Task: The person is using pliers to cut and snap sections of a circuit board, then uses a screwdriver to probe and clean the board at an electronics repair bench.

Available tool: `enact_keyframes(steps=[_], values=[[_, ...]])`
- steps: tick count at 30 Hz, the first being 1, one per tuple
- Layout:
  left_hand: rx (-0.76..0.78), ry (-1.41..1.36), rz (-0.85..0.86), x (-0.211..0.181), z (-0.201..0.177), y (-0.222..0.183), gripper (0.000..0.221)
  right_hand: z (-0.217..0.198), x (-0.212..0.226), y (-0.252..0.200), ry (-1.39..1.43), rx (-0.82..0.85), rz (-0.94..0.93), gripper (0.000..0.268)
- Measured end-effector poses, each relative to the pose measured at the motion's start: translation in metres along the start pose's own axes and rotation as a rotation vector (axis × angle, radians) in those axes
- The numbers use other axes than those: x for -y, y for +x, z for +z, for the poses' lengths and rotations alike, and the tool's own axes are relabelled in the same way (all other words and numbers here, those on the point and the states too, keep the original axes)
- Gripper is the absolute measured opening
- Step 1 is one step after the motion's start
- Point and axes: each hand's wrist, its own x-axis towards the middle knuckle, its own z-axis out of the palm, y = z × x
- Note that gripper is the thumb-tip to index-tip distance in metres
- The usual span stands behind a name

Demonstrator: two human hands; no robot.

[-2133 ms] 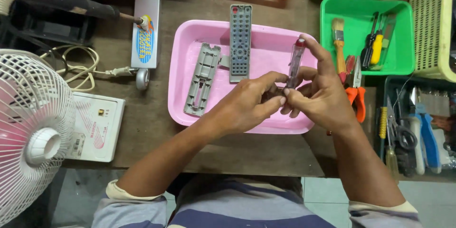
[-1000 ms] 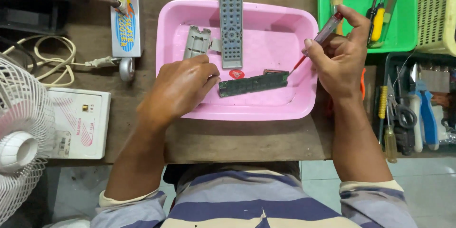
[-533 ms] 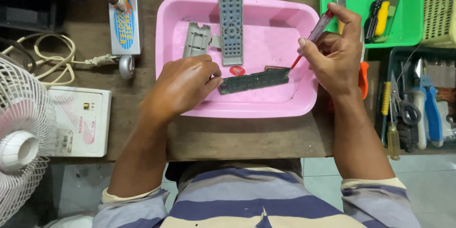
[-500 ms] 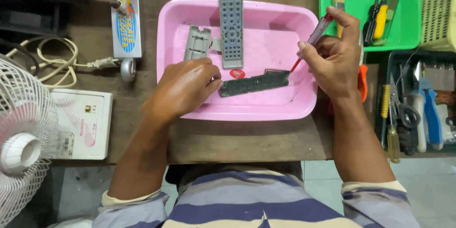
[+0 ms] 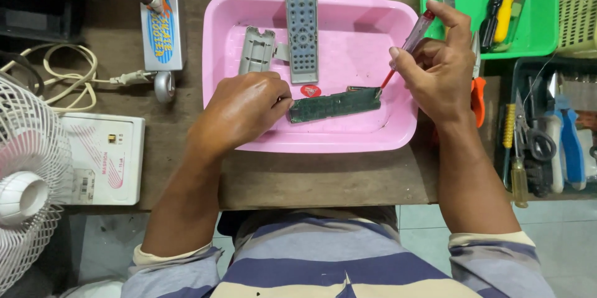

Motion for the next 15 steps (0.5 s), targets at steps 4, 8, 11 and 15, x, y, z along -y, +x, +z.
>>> enact_keyframes(steps=[4, 8, 11, 15], values=[[-0.012, 0.01, -0.006, 0.0012, 0.0005, 0.0005, 0.03, -0.0012, 0.003, -0.0009, -0.012, -0.004, 0.029, 0.061], [0.018, 0.013, -0.026, 0.0027, 0.0012, 0.0027, 0.028, 0.0007, 0.0025, -0.0018, 0.008, 0.007, 0.046, 0.061], [0.026, 0.013, -0.022, 0.0026, 0.0021, 0.0034, 0.03, -0.0002, 0.0019, -0.0022, 0.003, 0.011, 0.028, 0.062], [0.028, 0.013, -0.02, 0.0033, 0.0012, 0.0044, 0.03, -0.0009, 0.0019, -0.0006, 0.015, 0.022, 0.018, 0.062]])
